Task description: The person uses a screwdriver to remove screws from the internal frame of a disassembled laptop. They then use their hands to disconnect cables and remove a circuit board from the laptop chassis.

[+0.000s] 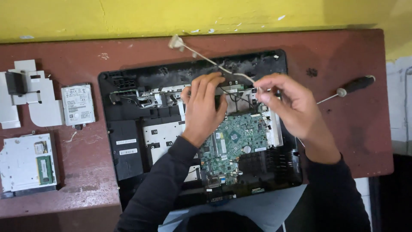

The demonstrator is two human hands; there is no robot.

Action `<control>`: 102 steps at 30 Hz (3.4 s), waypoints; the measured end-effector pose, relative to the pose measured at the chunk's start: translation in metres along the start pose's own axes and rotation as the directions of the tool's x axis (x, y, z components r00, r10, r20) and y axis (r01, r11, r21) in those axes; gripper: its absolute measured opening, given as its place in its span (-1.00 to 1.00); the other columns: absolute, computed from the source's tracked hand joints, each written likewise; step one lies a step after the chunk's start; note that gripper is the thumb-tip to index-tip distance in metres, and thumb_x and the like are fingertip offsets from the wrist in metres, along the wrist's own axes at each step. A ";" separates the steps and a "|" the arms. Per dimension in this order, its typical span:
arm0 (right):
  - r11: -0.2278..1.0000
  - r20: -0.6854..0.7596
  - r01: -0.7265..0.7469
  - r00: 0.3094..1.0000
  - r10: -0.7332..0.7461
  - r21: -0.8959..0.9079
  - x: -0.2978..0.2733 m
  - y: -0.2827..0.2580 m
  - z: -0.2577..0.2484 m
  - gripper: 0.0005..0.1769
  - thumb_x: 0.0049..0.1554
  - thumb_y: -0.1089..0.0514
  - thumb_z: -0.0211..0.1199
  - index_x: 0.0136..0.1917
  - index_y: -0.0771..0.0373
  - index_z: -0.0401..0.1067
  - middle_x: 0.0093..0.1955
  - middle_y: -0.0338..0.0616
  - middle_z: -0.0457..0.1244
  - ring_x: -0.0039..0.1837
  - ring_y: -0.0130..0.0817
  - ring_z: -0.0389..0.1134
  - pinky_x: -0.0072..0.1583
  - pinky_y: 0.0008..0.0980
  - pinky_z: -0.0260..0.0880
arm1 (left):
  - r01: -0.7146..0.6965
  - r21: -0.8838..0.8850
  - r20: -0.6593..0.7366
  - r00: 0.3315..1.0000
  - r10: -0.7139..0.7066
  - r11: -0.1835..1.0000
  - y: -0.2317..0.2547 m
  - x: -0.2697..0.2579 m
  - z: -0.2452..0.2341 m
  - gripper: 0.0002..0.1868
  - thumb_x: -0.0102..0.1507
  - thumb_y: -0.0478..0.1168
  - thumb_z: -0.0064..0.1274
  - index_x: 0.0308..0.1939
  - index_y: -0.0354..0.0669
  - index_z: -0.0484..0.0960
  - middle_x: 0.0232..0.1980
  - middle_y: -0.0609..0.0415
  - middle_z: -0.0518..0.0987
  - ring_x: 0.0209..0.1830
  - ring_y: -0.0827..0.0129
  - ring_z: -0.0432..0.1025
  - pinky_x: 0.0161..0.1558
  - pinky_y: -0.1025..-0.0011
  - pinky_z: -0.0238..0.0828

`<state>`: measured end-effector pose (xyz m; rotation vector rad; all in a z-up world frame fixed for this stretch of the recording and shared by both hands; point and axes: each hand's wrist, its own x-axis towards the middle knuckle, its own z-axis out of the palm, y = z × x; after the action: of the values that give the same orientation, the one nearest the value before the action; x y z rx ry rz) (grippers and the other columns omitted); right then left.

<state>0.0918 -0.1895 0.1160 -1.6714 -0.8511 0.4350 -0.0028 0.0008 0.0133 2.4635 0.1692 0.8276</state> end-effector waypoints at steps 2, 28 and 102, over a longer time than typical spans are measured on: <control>1.000 0.006 0.025 1.000 -0.025 0.014 -0.015 0.001 0.001 -0.63 0.22 0.29 0.22 0.28 0.45 0.38 -0.02 0.07 0.36 0.11 -0.23 0.35 0.25 -0.14 0.35 | 0.002 -0.019 0.003 1.000 -0.002 1.000 -0.001 -0.001 0.001 -0.53 0.18 -0.35 0.21 0.16 -0.07 0.49 0.22 0.09 0.50 0.26 0.23 0.32 0.16 0.21 -0.03; 0.863 -0.017 0.329 0.932 -0.363 -0.385 -0.133 0.020 0.014 -0.74 0.21 0.32 0.19 0.11 0.14 0.61 -0.04 -0.25 0.47 0.23 -0.04 0.44 0.31 -0.13 0.23 | -0.365 0.303 -0.212 0.875 0.436 0.880 0.014 0.004 -0.059 -0.77 0.45 0.03 0.02 0.04 0.09 0.67 0.06 0.19 0.65 0.20 0.20 0.53 0.39 0.05 0.10; 0.929 -0.464 -0.015 0.869 -0.170 -0.370 -0.064 0.069 0.033 -0.97 0.31 0.41 0.24 0.00 0.41 0.40 0.01 0.05 0.30 0.06 -0.04 0.42 0.08 -0.29 0.44 | -0.063 0.119 0.149 0.988 0.045 0.991 -0.006 -0.021 -0.006 -0.61 0.31 -0.15 0.23 0.19 -0.10 0.52 0.35 -0.08 0.34 0.48 0.06 0.15 0.42 0.01 -0.11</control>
<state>0.0472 -0.2193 0.0317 -1.9579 -0.6339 -0.2262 -0.0225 0.0030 0.0031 2.6440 0.1028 0.6732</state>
